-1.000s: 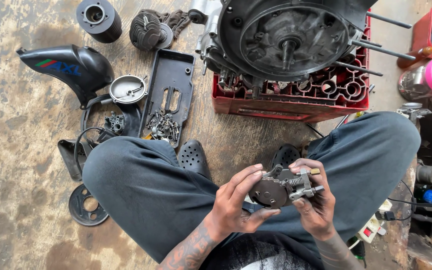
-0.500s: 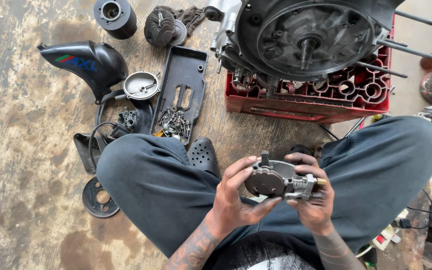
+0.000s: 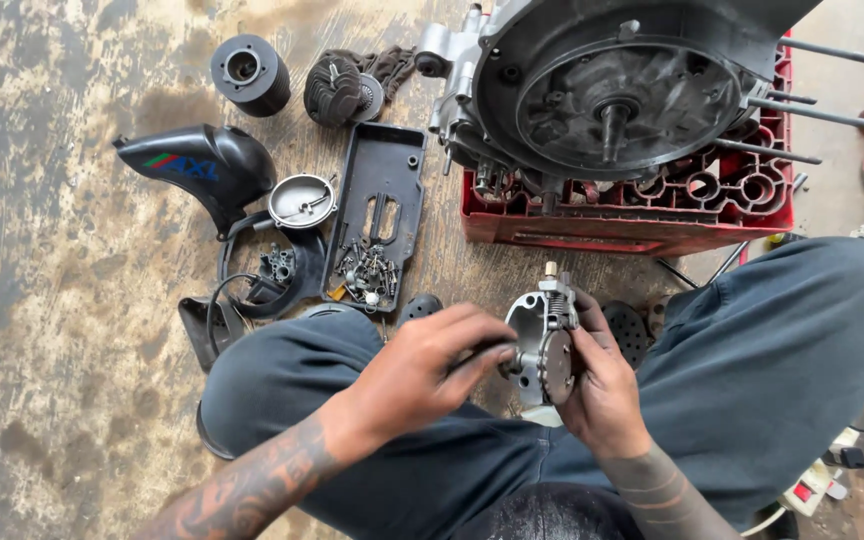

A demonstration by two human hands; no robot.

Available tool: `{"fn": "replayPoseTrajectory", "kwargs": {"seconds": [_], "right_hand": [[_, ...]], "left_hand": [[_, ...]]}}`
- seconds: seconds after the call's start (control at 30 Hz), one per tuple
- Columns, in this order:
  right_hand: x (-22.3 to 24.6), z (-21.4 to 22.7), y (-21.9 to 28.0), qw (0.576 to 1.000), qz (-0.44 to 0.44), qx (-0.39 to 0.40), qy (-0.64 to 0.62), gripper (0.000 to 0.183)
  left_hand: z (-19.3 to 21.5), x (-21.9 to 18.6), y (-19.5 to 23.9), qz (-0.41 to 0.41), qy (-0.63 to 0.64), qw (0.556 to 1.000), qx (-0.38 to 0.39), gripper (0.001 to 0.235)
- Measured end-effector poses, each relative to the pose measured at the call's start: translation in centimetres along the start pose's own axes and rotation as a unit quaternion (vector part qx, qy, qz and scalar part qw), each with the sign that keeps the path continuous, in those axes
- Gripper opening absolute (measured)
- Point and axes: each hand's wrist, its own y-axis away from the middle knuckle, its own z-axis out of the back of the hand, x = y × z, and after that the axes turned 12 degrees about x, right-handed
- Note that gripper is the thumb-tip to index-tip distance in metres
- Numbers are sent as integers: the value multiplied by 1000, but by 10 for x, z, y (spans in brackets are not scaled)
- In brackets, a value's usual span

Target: The person sits on the floor and assembles a motorcycle engine. They insert bolts into the engine casing, attach a clutch assembly, and use a hammer to tap the components into place.

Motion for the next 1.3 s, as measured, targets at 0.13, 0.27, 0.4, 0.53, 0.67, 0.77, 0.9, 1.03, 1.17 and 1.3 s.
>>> {"fn": "replayPoseTrajectory", "kwargs": {"seconds": [0.13, 0.27, 0.4, 0.53, 0.67, 0.77, 0.9, 1.03, 1.17, 1.3], "right_hand": [[6, -17, -10, 1000, 16, -21, -14, 43], [15, -23, -22, 993, 82, -80, -16, 48], [3, -25, -40, 986, 134, -15, -97, 49], [-22, -30, -67, 982, 172, 21, 70, 93], [-40, -12, -88, 935, 136, 35, 325, 127], [-43, 5, -99, 926, 75, 86, 360, 135], [-51, 16, -118, 810, 79, -11, 581, 127], [-62, 5, -137, 883, 75, -63, 459, 128], [-72, -11, -151, 923, 98, -89, 362, 123], [-81, -12, -163, 912, 110, -123, 376, 124]], "left_hand": [[17, 14, -25, 0, 39, 998, 51, 15], [33, 32, -46, -14, 78, 989, 125, 31], [51, 72, -66, 65, 157, 974, 152, 23], [58, 126, -69, 137, 263, 941, 166, 24], [43, 181, -66, 105, 366, 915, 132, 16], [35, 212, -70, 35, 346, 930, 121, 16], [5, 256, -74, 14, 366, 928, 64, 16], [-3, 277, -77, 23, 401, 916, 9, 23], [-6, 290, -80, 101, 466, 879, -11, 34], [-3, 301, -88, 121, 595, 794, 3, 34]]}}
